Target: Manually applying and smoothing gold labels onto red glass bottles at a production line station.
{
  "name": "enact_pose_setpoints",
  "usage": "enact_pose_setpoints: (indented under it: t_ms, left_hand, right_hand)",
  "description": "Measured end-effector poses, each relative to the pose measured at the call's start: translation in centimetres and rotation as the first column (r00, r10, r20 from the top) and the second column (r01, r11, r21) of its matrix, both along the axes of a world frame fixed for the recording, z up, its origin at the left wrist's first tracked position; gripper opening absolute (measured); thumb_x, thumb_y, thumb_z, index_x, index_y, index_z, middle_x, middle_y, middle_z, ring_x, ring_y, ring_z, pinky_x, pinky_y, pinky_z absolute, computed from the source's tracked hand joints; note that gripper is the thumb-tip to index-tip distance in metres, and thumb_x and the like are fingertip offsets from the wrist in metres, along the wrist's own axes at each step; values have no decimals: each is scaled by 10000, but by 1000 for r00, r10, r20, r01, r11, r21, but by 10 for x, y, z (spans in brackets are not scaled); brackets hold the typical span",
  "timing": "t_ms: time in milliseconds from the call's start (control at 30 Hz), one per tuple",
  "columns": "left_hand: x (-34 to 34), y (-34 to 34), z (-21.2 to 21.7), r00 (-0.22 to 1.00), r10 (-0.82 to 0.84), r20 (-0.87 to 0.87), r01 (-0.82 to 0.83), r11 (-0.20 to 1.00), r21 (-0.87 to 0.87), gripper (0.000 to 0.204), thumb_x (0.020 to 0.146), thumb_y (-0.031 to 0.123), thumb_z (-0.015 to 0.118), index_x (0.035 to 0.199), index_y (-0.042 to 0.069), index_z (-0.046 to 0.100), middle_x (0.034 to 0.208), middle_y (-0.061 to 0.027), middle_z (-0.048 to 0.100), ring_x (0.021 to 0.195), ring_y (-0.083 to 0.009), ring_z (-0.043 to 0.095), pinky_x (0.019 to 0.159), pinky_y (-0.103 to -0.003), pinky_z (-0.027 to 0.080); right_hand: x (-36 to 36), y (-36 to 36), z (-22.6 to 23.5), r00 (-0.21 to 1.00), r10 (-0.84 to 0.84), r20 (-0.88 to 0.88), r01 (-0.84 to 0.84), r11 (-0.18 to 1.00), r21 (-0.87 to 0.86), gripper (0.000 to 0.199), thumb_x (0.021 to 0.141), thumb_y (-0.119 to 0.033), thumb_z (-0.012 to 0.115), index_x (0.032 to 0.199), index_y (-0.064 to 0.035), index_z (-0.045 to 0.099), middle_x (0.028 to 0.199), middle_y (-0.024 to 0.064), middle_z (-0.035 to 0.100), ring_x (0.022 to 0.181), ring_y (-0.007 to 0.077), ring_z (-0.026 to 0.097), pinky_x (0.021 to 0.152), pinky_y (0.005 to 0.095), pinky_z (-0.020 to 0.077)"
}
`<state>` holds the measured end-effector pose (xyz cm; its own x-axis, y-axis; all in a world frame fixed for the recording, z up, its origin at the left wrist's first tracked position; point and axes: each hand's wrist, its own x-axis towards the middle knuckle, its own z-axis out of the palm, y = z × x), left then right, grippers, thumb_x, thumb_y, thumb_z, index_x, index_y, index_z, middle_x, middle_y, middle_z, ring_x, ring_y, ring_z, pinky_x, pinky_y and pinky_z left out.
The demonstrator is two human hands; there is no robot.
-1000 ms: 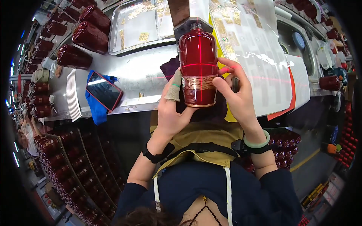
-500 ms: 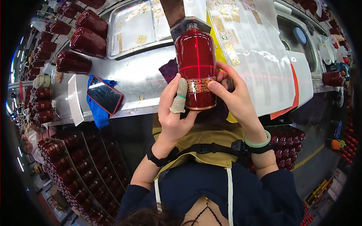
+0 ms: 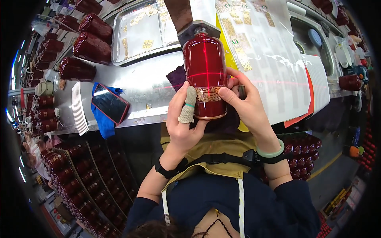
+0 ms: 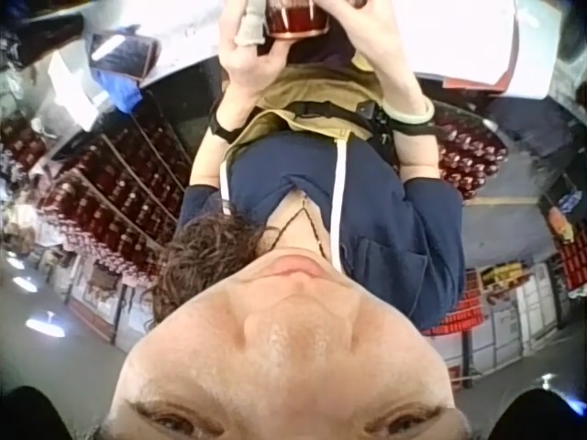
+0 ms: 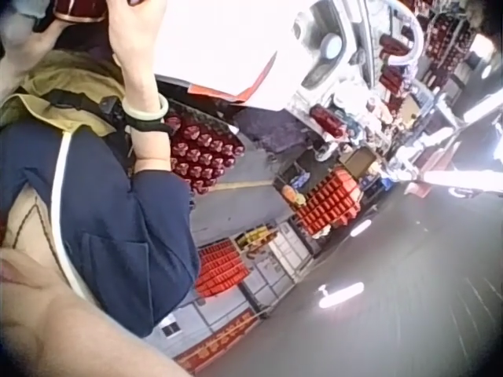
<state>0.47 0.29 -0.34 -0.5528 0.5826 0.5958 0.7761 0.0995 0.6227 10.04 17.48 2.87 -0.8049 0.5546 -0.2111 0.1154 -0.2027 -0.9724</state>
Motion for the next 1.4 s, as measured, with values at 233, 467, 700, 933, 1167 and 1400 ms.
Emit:
enact_pose_setpoints:
  t_ms: [233, 467, 700, 933, 1167, 1400]
  left_hand:
    - [0, -1, 6, 993, -8, -117, -1, 997, -80, 701, 726, 55, 902, 1367, -41, 633, 1485, -276, 538, 1310, -438, 591, 1082, -464, 499]
    - [13, 1, 29, 994, -23, -111, -15, 945, -326, 763, 684, 266, 949, 1389, 146, 683, 1569, -306, 349, 1356, -479, 463, 1086, -536, 443]
    - [25, 14, 42, 986, -5, -167, -62, 917, -393, 773, 689, 297, 966, 1395, 175, 674, 1551, -255, 312, 1382, -457, 402, 1110, -519, 396]
    - [30, 18, 36, 976, 39, -215, -126, 904, -409, 730, 706, 262, 959, 1375, 151, 690, 1555, -279, 303, 1390, -464, 391, 1125, -510, 386]
    - [4, 3, 14, 983, 99, 152, -77, 987, -141, 973, 711, 40, 901, 1553, -37, 419, 1568, -223, 457, 1419, -395, 505, 1162, -425, 426]
    - [-9, 6, 12, 961, 46, 273, -15, 993, -115, 941, 696, 68, 930, 1526, -18, 495, 1413, -230, 629, 1298, -355, 619, 1099, -412, 480]
  right_hand:
    - [0, 0, -2, 1000, 10, -20, -11, 999, -48, 656, 928, -207, 833, 1455, 51, 538, 921, -72, 474, 756, 14, 384, 671, 169, 348]
    - [13, 13, 4, 997, 34, -67, -49, 971, -236, 606, 1119, -448, 492, 1501, 22, 488, 1054, -16, 570, 912, 67, 485, 848, 231, 419]
    - [18, 26, 2, 978, -134, -157, 102, 975, -195, 409, 1104, -172, 458, 1462, 27, 463, 1173, 53, 610, 1106, 127, 552, 1032, 278, 418]
    - [12, 17, 12, 955, -222, -195, 240, 968, 77, 234, 1038, -68, 632, 1259, 9, 630, 1080, 34, 656, 948, 76, 590, 871, 226, 491]
    - [6, 6, 5, 966, -259, 30, 221, 875, 432, 161, 987, -28, 670, 1143, 10, 680, 981, 72, 663, 865, 111, 620, 777, 276, 505]
    - [8, 7, 8, 995, -50, -86, 72, 959, 274, 163, 1004, -21, 652, 1160, 18, 680, 1038, 61, 707, 920, 99, 643, 815, 251, 517]
